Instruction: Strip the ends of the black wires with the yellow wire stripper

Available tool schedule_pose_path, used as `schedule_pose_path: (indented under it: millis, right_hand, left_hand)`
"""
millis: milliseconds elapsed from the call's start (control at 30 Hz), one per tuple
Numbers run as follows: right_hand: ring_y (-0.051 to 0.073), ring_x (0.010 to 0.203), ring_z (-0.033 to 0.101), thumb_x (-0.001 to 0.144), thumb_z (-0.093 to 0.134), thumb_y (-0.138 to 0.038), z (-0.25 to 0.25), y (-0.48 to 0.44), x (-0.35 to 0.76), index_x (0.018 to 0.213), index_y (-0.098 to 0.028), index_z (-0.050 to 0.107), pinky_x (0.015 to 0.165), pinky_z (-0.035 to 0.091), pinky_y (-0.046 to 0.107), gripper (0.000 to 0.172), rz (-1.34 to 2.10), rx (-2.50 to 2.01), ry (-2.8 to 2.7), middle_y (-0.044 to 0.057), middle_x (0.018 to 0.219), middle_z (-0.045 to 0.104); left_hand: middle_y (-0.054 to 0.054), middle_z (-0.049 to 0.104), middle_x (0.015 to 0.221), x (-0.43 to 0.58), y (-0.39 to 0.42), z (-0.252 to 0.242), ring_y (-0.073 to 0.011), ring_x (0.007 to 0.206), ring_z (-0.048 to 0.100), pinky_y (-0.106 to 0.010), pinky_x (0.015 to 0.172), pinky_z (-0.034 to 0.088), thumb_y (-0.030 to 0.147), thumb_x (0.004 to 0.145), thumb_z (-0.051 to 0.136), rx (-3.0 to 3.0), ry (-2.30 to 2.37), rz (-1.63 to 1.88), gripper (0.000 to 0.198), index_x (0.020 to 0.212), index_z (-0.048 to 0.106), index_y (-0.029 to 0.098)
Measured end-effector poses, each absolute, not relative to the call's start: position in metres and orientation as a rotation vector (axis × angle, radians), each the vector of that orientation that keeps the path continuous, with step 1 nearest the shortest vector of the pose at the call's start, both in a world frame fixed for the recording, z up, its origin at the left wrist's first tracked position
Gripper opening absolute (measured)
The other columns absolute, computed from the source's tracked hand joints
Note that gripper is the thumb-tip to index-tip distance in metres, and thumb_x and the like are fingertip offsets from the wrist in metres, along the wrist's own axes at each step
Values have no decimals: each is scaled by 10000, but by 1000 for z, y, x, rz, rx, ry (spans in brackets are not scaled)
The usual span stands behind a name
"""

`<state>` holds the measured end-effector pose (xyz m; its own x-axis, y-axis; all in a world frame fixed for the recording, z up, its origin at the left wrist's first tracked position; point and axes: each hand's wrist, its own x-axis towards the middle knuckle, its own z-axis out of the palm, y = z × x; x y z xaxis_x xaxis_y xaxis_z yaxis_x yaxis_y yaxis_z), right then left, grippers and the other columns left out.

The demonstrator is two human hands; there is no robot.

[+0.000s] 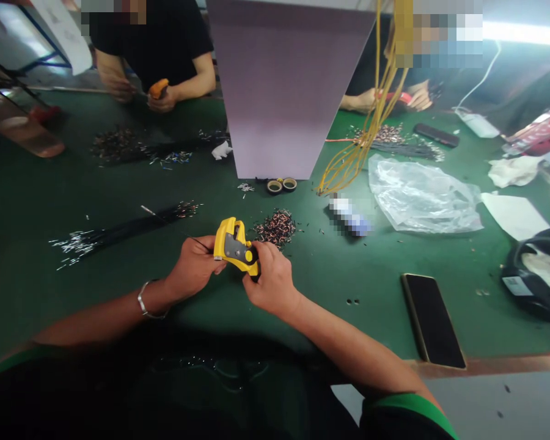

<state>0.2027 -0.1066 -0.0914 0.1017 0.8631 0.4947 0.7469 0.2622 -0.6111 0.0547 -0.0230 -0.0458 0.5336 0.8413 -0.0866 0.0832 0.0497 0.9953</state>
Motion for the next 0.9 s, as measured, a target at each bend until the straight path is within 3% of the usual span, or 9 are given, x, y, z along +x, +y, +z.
schedule_pose_path:
  millis: [300,633,900]
  right_hand:
    - [289,858,606,693,512,-173,-96,-104,204,1155,-152,467,732,533,428,465,143,-1483,-1690,140,958,611]
    - [252,706,594,738,481,-177,-100,-102,208,1060,-163,462,624,493,354,323,82,-1467,-1765,95,813,608]
    - [240,677,569,734,481,-177,-106,-102,209,1043,-170,454,620,465,339,310,89,-1479,-1789,71,780,586]
  left_hand:
    - [63,433,422,55,-24,-43,-68,482,433,-189,468,359,135,644,585,1493,899,666,159,494,546,169]
    - [67,437,435,54,-22,-42,-44,444,350,-184,441,310,124,618,575,1508,900,653,168,465,516,162]
    - [65,426,426,57,-23,-38,-48,444,354,-181,429,306,155,601,569,1504,938,631,147,463,519,162]
